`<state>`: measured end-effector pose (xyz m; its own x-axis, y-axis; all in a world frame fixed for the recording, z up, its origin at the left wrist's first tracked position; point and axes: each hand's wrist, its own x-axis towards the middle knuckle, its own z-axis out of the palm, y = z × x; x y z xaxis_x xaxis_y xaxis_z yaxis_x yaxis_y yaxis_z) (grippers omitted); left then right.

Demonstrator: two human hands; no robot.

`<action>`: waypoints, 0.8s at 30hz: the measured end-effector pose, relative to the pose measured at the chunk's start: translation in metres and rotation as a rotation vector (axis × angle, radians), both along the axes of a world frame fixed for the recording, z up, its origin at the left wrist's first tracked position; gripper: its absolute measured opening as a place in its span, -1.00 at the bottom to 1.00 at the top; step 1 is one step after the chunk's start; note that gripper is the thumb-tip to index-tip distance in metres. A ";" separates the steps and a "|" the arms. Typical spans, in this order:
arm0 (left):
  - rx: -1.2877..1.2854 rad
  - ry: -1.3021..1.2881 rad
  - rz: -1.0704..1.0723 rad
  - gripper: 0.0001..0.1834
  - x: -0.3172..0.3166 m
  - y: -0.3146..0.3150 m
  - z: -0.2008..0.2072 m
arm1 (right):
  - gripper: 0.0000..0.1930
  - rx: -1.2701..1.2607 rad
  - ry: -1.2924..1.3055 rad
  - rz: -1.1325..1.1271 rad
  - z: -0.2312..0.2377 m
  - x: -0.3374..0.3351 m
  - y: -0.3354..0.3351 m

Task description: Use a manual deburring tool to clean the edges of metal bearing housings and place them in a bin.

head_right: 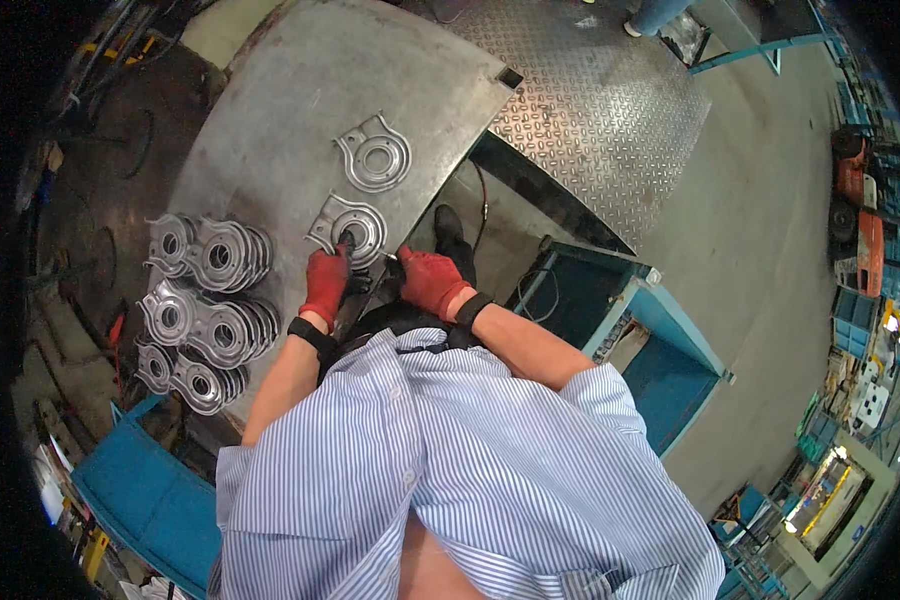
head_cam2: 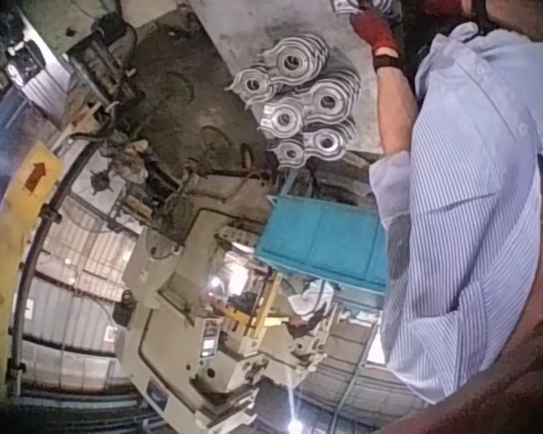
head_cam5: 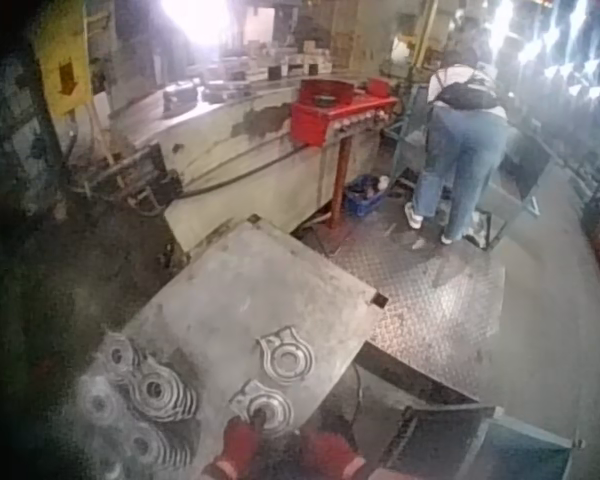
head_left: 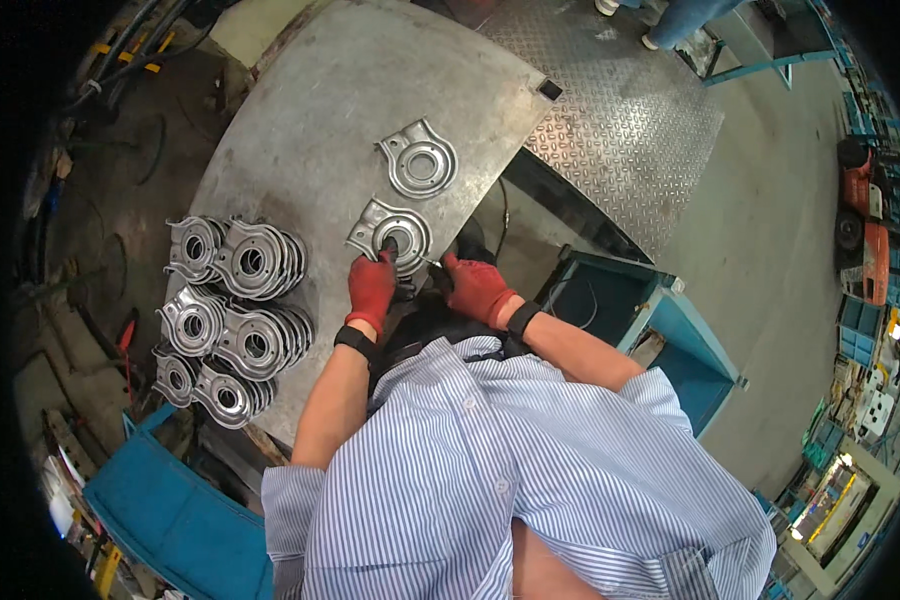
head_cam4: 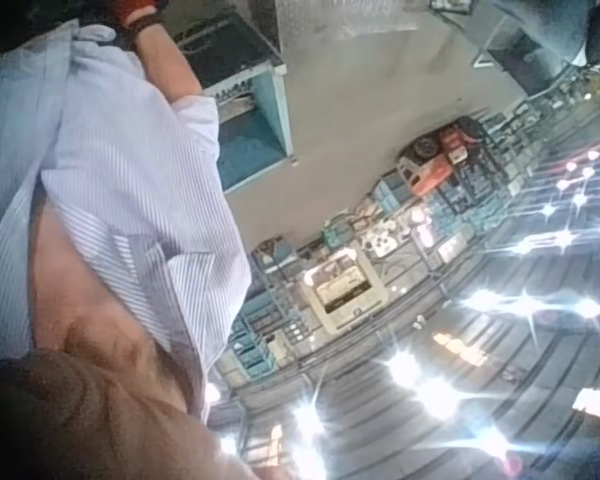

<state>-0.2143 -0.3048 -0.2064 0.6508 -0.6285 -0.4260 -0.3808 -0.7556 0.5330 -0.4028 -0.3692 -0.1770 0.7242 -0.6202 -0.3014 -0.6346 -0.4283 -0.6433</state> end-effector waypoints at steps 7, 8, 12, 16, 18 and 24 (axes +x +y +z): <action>0.001 0.044 0.030 -0.41 0.006 0.005 -0.010 | -0.57 0.046 0.038 0.050 0.008 0.000 -0.001; 0.015 0.041 0.020 -0.40 0.002 0.004 -0.009 | -0.58 0.038 0.036 0.050 0.005 -0.004 0.001; 0.021 0.018 0.026 -0.41 -0.002 -0.001 0.003 | -0.57 0.021 0.050 0.056 0.002 -0.004 -0.004; -0.084 0.128 0.035 -0.48 0.008 0.003 0.014 | -0.59 -0.045 -0.052 -0.005 0.008 -0.007 -0.007; -0.149 0.210 0.140 -0.49 0.023 0.002 0.004 | -0.64 -0.086 -0.133 -0.090 0.009 -0.013 -0.010; -0.256 -0.116 0.312 -0.44 0.074 -0.038 0.033 | -0.58 -0.119 -0.062 -0.156 0.010 -0.046 -0.025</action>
<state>-0.1399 -0.3426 -0.1737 0.8614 -0.4694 -0.1942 -0.2233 -0.6932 0.6853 -0.4486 -0.3941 -0.1666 0.6317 -0.7547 -0.1772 -0.6601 -0.4037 -0.6335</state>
